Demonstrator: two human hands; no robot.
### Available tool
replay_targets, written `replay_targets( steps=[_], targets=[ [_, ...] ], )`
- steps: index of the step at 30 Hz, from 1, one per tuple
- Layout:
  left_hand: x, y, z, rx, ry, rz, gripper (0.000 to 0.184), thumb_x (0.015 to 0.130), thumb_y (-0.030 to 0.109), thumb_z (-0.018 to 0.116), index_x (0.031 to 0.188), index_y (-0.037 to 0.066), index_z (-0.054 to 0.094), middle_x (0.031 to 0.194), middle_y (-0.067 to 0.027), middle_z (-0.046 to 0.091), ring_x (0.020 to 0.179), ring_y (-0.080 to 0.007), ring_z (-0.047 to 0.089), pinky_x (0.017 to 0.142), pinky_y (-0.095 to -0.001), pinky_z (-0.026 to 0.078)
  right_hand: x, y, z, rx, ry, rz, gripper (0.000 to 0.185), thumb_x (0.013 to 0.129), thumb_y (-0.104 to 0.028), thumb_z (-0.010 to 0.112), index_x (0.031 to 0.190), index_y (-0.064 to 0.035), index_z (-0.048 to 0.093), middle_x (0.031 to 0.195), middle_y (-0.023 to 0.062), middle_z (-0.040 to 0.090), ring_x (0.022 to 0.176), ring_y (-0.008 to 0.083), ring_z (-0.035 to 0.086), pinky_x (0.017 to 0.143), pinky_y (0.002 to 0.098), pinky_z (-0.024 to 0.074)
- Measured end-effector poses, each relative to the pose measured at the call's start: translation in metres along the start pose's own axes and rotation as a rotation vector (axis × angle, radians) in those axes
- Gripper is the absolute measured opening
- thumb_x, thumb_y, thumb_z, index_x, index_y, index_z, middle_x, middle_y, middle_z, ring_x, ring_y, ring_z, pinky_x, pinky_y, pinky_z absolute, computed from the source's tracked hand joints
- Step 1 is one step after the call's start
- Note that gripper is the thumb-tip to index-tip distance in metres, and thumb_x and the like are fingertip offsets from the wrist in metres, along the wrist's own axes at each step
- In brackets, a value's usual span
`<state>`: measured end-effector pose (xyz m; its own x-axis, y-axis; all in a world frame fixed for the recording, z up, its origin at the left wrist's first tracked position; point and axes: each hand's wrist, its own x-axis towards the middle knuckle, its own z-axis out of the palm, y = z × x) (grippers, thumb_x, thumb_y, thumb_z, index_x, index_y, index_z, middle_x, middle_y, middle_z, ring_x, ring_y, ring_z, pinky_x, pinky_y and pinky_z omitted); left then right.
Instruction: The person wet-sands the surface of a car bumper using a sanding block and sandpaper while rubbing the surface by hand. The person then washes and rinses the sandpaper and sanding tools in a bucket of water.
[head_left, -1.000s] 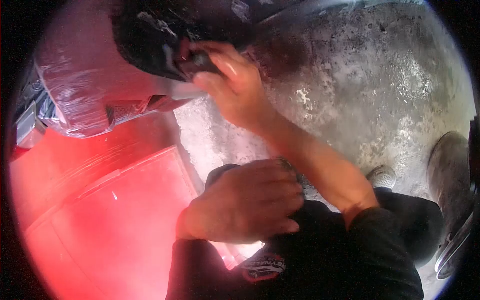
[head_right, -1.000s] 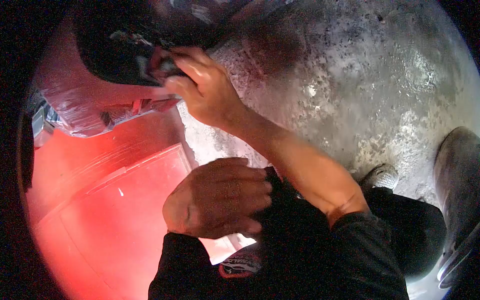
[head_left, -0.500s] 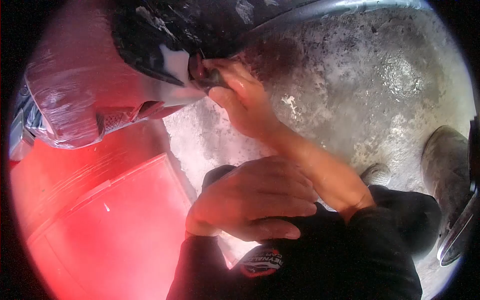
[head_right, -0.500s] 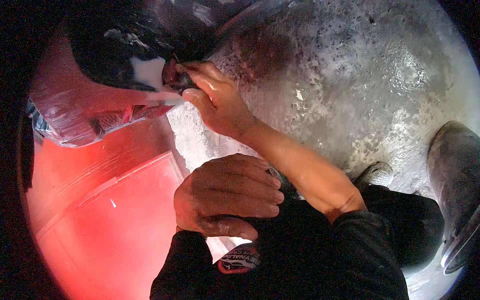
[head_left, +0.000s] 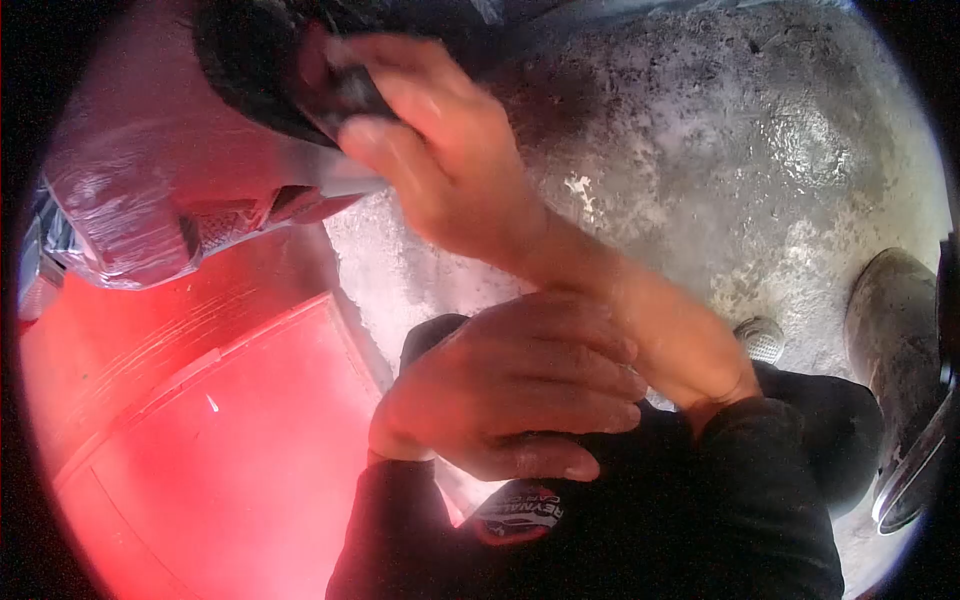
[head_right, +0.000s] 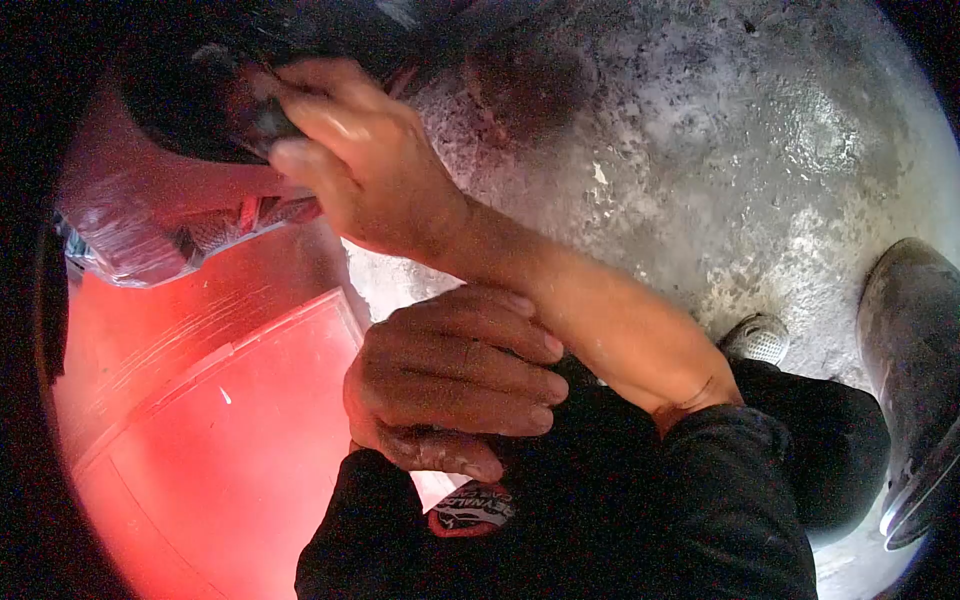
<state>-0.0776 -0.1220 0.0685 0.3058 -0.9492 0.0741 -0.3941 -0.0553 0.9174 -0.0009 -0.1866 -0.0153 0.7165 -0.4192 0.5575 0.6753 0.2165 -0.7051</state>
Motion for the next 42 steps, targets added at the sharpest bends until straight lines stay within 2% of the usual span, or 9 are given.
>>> replay_targets(
  steps=[8, 11, 19, 21, 24, 27, 32, 34, 42],
  targets=[
    [-0.004, -0.003, 0.011, -0.081, 0.078, 0.084, 0.041, 0.088, 0.032, 0.08, 0.109, -0.003, 0.077, 0.113, -0.0206, 0.075, 0.103, -0.0386, 0.072, 0.088, -0.051, 0.055, 0.01, -0.001, 0.004, 0.06, 0.028, -0.074, 0.047, 0.096, -0.017, 0.063, 0.138, 0.0048, 0.061, 0.135, 0.029, 0.058, 0.122, 0.0441, 0.06, 0.105, 0.0437, 0.0492],
    [0.0, 0.0, 0.004, -0.09, 0.07, 0.066, 0.039, 0.088, 0.03, 0.081, 0.109, -0.003, 0.077, 0.113, -0.0207, 0.075, 0.103, -0.0385, 0.072, 0.088, -0.0513, 0.055, -0.028, -0.008, 0.005, 0.004, 0.009, 0.132, 0.041, 0.094, -0.016, 0.064, 0.129, 0.0058, 0.064, 0.131, 0.0285, 0.06, 0.12, 0.0453, 0.06, 0.101, 0.0445, 0.0503],
    [0.005, 0.001, 0.007, -0.197, 0.079, 0.032, 0.033, 0.089, 0.022, 0.081, 0.111, -0.002, 0.076, 0.112, -0.0169, 0.075, 0.107, -0.037, 0.071, 0.091, -0.0498, 0.055, -0.022, -0.015, 0.002, -0.054, 0.023, 0.124, 0.041, 0.097, -0.013, 0.066, 0.133, 0.0053, 0.063, 0.129, 0.0251, 0.062, 0.111, 0.0405, 0.065, 0.098, 0.0445, 0.0517],
    [0.003, -0.006, 0.005, -0.198, 0.098, 0.043, 0.032, 0.089, 0.019, 0.081, 0.112, -0.002, 0.075, 0.113, -0.0161, 0.075, 0.108, -0.0367, 0.071, 0.092, -0.0496, 0.054, -0.04, 0.0, 0.014, 0.031, 0.088, 0.106, 0.035, 0.098, -0.007, 0.066, 0.13, 0.0058, 0.064, 0.131, 0.0197, 0.063, 0.106, 0.0308, 0.065, 0.096, 0.0433, 0.053],
    [0.004, 0.001, 0.002, -0.195, 0.141, 0.132, 0.026, 0.092, 0.017, 0.078, 0.109, -0.002, 0.073, 0.112, -0.0167, 0.074, 0.107, -0.0373, 0.071, 0.094, -0.0502, 0.054, -0.013, -0.027, 0.006, 0.33, 0.047, 0.577, 0.029, 0.1, -0.005, 0.064, 0.127, 0.0047, 0.066, 0.128, 0.0124, 0.063, 0.102, 0.0175, 0.061, 0.093, 0.0347, 0.0521],
    [0.001, 0.011, -0.01, -0.058, 0.302, 0.235, 0.026, 0.094, 0.02, 0.076, 0.11, -0.001, 0.074, 0.111, -0.017, 0.074, 0.104, -0.038, 0.072, 0.094, -0.0511, 0.055, -0.011, -0.016, -0.007, 0.242, -0.003, 0.584, 0.029, 0.101, -0.007, 0.061, 0.127, 0.0033, 0.066, 0.123, 0.0097, 0.062, 0.099, 0.0134, 0.059, 0.089, 0.0291, 0.0504],
    [-0.027, 0.073, -0.06, 0.793, 0.791, 0.318, 0.039, 0.099, 0.034, 0.07, 0.114, -0.001, 0.074, 0.112, -0.0199, 0.074, 0.105, -0.0412, 0.071, 0.094, -0.0544, 0.055, -0.03, -0.036, -0.017, 0.278, 0.105, 0.545, 0.035, 0.101, -0.01, 0.058, 0.131, 0.0055, 0.062, 0.119, 0.0078, 0.061, 0.099, 0.0146, 0.059, 0.087, 0.028, 0.0487],
    [-0.03, 0.101, -0.086, 1.433, 0.845, 0.15, 0.057, 0.095, 0.048, 0.07, 0.12, -0.004, 0.07, 0.125, -0.0193, 0.071, 0.119, -0.0409, 0.066, 0.103, -0.0533, 0.049, -0.027, -0.048, -0.008, 0.43, 0.218, 0.499, 0.041, 0.1, -0.016, 0.057, 0.133, 0.0079, 0.06, 0.118, 0.0085, 0.061, 0.104, 0.0172, 0.059, 0.092, 0.0301, 0.0478],
    [-0.038, 0.102, -0.157, 1.673, 0.669, -0.074, 0.075, 0.094, 0.063, 0.061, 0.135, 0.0, 0.063, 0.136, -0.0208, 0.065, 0.135, -0.0371, 0.058, 0.119, -0.0573, 0.034, -0.011, -0.103, -0.015, -0.038, 0.018, -0.013, 0.061, 0.093, -0.038, 0.069, 0.129, 0.0095, 0.057, 0.126, 0.0185, 0.057, 0.111, 0.0264, 0.06, 0.093, 0.0364, 0.0506]
  ],
)
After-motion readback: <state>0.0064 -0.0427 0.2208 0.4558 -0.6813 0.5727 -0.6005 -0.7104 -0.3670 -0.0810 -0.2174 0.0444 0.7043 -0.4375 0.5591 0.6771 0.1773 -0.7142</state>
